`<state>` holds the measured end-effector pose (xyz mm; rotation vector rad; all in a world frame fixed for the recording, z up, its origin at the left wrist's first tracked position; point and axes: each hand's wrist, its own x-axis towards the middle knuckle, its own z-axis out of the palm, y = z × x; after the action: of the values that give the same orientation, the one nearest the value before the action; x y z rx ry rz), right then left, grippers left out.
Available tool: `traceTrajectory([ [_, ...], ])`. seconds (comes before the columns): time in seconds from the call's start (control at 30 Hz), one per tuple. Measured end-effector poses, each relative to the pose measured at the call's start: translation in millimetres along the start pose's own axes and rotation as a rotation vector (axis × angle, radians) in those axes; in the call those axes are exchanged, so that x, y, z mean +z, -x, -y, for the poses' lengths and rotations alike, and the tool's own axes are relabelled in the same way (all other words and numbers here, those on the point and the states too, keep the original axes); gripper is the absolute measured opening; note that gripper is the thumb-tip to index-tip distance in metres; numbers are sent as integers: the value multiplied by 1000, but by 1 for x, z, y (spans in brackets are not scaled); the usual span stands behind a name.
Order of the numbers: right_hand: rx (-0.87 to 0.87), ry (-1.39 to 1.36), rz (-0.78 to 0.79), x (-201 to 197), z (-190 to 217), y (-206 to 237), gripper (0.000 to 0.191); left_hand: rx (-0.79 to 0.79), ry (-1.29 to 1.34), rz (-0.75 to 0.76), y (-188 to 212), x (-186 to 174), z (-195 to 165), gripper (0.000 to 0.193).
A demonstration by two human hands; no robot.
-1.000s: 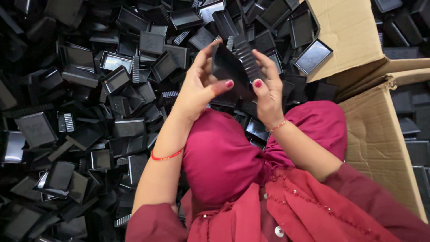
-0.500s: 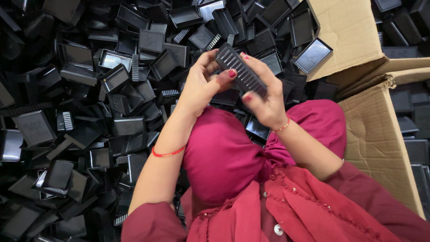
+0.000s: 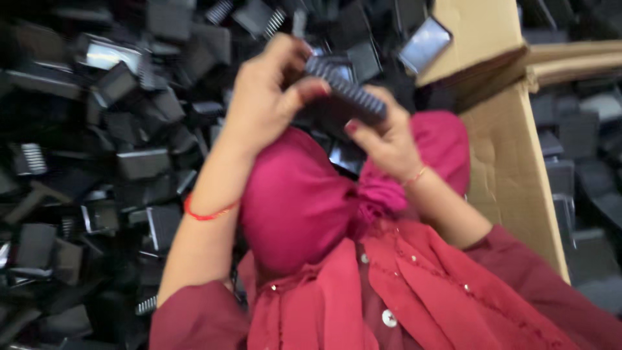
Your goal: The person sits on the floor among a large pile of black plastic boxes and lids. They pick up a box base, fit a lid onto it by hand, press it closed, and place the closed box into a cardboard carton beside them, repeating this one box at a time.
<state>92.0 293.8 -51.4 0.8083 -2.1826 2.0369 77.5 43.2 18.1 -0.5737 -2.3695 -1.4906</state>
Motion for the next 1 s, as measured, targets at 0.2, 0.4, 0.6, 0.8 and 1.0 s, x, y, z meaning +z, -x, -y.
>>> traceTrajectory([
  [0.2,-252,767,-482,-181,-26,76,41,55,-45,190,14,-8,-2,35],
  [0.4,183,1515,-948,-341,-59,190,30,-119,6,231,17,-15,-4,28],
  [0.6,-5,1470,-561,-285,-80,143,31,-117,-1,234,17,-18,-5,27],
  [0.8,31,1045,100,-94,-144,31,80,-100,2,123,23,-27,-8,25],
  [1.0,299,1225,387,-49,-179,8,65,-241,115,-176,52,-44,24,18],
])
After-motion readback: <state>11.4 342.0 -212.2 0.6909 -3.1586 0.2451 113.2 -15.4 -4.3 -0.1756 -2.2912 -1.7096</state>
